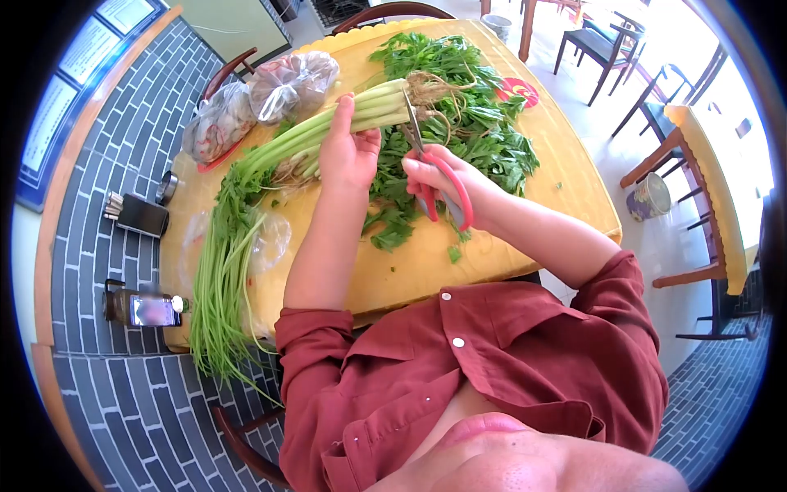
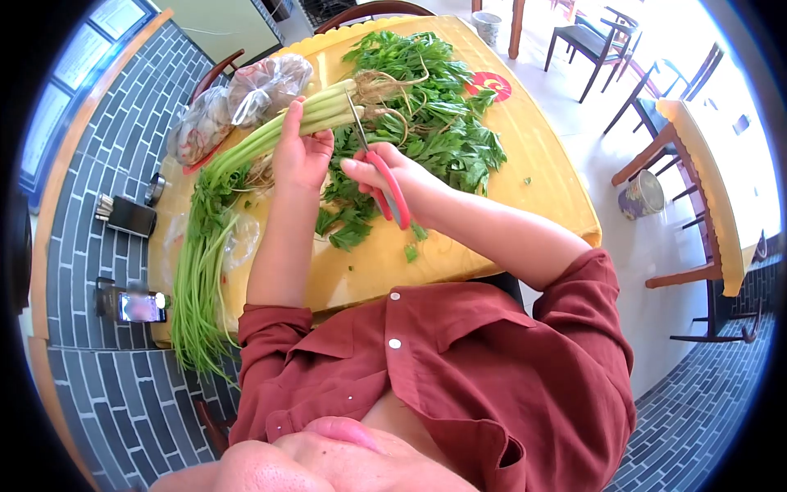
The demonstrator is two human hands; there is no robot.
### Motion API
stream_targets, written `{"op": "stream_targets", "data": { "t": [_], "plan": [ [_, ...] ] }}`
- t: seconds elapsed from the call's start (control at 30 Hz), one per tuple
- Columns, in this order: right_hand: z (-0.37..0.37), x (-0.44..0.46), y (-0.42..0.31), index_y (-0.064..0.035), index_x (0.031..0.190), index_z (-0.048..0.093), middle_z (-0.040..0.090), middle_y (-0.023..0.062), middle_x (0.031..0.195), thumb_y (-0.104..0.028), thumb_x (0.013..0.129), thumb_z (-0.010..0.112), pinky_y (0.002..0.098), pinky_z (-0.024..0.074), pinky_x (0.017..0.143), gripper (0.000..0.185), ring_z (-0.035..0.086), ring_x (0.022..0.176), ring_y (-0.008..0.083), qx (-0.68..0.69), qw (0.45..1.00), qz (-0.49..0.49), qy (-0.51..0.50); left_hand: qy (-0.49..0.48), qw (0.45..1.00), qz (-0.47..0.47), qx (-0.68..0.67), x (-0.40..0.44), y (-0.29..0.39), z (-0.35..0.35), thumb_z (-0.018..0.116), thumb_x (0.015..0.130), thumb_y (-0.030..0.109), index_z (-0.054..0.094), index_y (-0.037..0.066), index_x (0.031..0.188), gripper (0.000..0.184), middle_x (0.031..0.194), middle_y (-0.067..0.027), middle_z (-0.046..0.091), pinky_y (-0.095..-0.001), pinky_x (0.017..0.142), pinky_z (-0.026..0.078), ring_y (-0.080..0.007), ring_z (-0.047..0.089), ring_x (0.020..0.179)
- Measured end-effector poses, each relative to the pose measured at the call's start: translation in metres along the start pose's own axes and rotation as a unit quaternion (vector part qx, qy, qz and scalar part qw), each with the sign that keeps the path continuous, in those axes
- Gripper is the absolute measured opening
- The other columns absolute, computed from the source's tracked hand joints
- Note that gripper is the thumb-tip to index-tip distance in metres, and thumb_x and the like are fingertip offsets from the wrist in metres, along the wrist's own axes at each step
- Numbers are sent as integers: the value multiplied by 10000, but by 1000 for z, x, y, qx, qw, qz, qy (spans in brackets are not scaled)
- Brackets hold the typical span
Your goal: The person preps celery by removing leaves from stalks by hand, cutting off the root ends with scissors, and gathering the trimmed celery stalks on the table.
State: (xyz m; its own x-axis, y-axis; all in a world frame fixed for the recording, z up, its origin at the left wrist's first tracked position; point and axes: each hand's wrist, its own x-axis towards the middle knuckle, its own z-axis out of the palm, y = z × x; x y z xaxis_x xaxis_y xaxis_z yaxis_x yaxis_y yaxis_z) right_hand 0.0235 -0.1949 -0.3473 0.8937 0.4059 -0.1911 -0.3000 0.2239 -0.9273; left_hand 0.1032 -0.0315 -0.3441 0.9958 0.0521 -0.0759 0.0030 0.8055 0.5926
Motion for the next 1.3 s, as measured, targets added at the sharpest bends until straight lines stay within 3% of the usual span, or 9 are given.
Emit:
{"op": "stream_targets", "data": {
  "t": [0.33, 0.57, 0.67, 0.7, 0.83, 0.87, 0.97, 1.07, 1.3],
  "plan": [
    [-4, 14, -11, -34, 1026, 512, 524, 43, 854, -459, 849, 604, 246, 430, 696, 470, 516, 816, 118, -49, 997, -20, 55, -19, 997, 21, 78, -14, -6, 5, 664, 820, 153, 599, 108, 977, 176, 901, 8, 601, -209, 536, 495, -86, 581, 712],
    [-10, 13, 3, -49, 854, 546, 502, 10, 654, -382, 857, 618, 227, 401, 438, 341, 476, 521, 85, -73, 993, -37, 84, 5, 998, -5, 70, -9, -14, -1, 673, 802, 147, 603, 108, 959, 177, 864, 10, 601, -214, 518, 508, -88, 578, 688],
    [-9, 11, 6, -48, 805, 545, 496, -4, 602, -345, 855, 629, 228, 396, 427, 313, 471, 481, 80, -68, 993, -33, 90, 27, 998, -4, 65, -6, -20, -4, 686, 784, 146, 604, 109, 953, 191, 855, 11, 606, -215, 518, 505, -89, 580, 686],
    [-9, 8, 7, -34, 903, 612, 496, -10, 590, -341, 831, 657, 238, 381, 429, 319, 468, 482, 77, -80, 992, -18, 100, 15, 998, -3, 63, -3, -22, -9, 694, 773, 146, 607, 125, 958, 205, 850, 13, 610, -217, 525, 498, -91, 583, 695],
    [-1, 4, -2, -76, 757, 581, 494, -12, 576, -334, 831, 635, 258, 347, 447, 274, 467, 502, 90, -142, 979, -21, 144, 56, 997, -31, 39, 12, -40, -15, 729, 723, 195, 620, 165, 930, 236, 832, 24, 607, -300, 568, 466, -131, 574, 729],
    [-6, 8, 3, -75, 769, 575, 492, -15, 579, -343, 845, 619, 245, 350, 443, 282, 463, 501, 92, -177, 972, 4, 153, 48, 998, -32, 30, 8, -39, -12, 727, 732, 183, 606, 172, 901, 209, 805, 23, 610, -277, 577, 466, -130, 576, 715],
    [-10, 20, 10, -33, 1112, 549, 477, 0, 646, -313, 899, 560, 239, 414, 486, 353, 466, 531, 98, -85, 989, 5, 122, 58, 996, -15, 67, -11, -28, -1, 682, 757, 171, 621, 173, 919, 173, 857, 38, 618, -263, 573, 453, -106, 566, 740],
    [-1, 22, -2, -8, 1119, 535, 467, 0, 668, -330, 907, 550, 225, 421, 581, 386, 473, 607, 89, -53, 995, -6, 86, 21, 997, -27, 65, -13, -18, -1, 670, 762, 170, 622, 184, 915, 161, 863, 52, 615, -254, 587, 443, -90, 563, 761],
    [-9, 23, 4, 14, 1101, 565, 460, -8, 630, -316, 898, 569, 208, 384, 499, 387, 448, 535, 72, -148, 983, -47, 101, 38, 997, -4, 69, -21, -18, 1, 657, 771, 177, 609, 175, 874, 114, 852, 53, 607, -264, 602, 429, -86, 561, 788]
  ]
}}
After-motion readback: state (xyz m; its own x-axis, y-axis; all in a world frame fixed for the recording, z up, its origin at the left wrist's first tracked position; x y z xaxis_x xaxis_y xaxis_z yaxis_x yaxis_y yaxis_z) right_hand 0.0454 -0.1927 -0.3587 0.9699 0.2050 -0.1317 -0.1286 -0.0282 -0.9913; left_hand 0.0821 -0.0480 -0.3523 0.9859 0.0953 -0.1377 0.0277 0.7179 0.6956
